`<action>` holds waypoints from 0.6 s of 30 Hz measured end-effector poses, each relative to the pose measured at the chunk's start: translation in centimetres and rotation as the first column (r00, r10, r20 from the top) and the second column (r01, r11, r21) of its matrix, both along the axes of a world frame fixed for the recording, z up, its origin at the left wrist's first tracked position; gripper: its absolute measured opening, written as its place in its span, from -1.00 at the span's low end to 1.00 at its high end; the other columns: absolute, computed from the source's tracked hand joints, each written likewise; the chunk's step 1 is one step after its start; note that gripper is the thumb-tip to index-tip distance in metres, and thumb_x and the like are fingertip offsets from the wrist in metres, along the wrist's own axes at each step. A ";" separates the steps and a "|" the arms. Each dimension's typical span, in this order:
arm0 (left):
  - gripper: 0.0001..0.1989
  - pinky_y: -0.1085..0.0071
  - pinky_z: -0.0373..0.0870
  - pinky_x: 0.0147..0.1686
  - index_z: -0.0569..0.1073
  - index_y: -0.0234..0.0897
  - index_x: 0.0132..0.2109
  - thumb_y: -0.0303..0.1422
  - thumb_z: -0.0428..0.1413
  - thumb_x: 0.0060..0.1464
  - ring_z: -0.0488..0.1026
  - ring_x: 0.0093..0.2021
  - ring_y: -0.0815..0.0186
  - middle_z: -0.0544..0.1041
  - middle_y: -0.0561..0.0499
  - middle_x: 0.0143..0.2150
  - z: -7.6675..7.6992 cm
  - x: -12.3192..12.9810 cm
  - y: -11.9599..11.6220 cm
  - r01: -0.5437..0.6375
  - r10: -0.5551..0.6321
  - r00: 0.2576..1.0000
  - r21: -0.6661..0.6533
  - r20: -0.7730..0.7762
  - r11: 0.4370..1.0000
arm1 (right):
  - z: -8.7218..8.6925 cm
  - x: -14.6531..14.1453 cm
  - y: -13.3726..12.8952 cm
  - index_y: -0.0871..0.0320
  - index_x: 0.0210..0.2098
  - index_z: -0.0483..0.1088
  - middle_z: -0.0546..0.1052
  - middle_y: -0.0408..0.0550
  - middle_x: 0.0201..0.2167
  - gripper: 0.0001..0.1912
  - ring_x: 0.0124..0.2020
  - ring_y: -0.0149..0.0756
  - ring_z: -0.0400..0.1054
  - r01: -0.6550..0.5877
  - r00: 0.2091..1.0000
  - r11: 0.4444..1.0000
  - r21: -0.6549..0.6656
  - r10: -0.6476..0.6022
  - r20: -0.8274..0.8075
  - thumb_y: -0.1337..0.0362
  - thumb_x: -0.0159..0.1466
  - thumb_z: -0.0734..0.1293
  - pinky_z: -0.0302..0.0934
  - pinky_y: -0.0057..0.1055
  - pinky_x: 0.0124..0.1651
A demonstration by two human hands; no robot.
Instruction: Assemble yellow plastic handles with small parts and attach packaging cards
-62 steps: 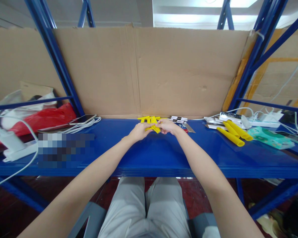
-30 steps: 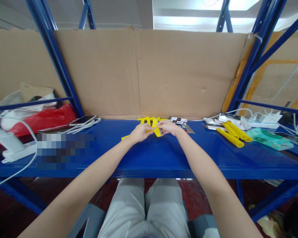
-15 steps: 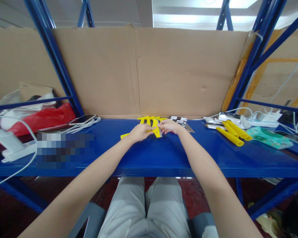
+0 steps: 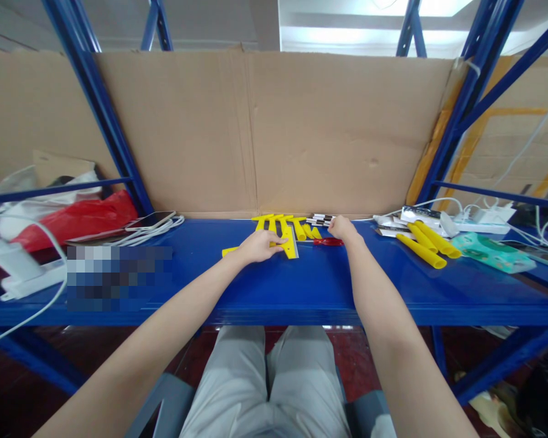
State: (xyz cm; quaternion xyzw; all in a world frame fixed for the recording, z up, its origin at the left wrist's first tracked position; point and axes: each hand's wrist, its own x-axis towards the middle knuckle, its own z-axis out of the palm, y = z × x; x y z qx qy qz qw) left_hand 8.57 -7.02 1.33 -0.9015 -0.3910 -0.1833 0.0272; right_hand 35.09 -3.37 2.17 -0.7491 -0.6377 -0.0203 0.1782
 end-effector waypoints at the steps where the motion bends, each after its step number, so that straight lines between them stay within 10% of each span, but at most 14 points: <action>1: -0.68 0.36 0.39 -0.09 0.54 -0.19 0.02 -0.33 0.15 0.10 0.53 -0.11 0.21 0.59 -0.08 -0.07 0.0 0.0 0.0 0.004 -0.004 1.000 -0.006 0.002 1.000 | 0.0 0.1 -0.1 0.24 -0.35 0.57 0.61 0.08 -0.39 -0.81 -0.35 -0.26 0.49 0.014 1.000 1.000 -0.014 -0.014 -0.005 0.45 0.10 0.31 0.21 -0.54 -0.39; 18: -0.68 0.37 0.38 -0.08 0.54 -0.22 0.02 -0.34 0.15 0.11 0.52 -0.10 0.21 0.58 -0.09 -0.03 0.0 0.1 0.1 0.011 -0.011 1.000 -0.025 0.000 1.000 | -0.8 0.0 0.4 0.28 -0.10 0.48 0.56 0.22 -0.16 -0.68 -0.04 -0.10 0.44 0.078 0.991 0.985 -0.151 -0.060 0.121 0.29 0.22 0.24 0.27 -0.39 -0.13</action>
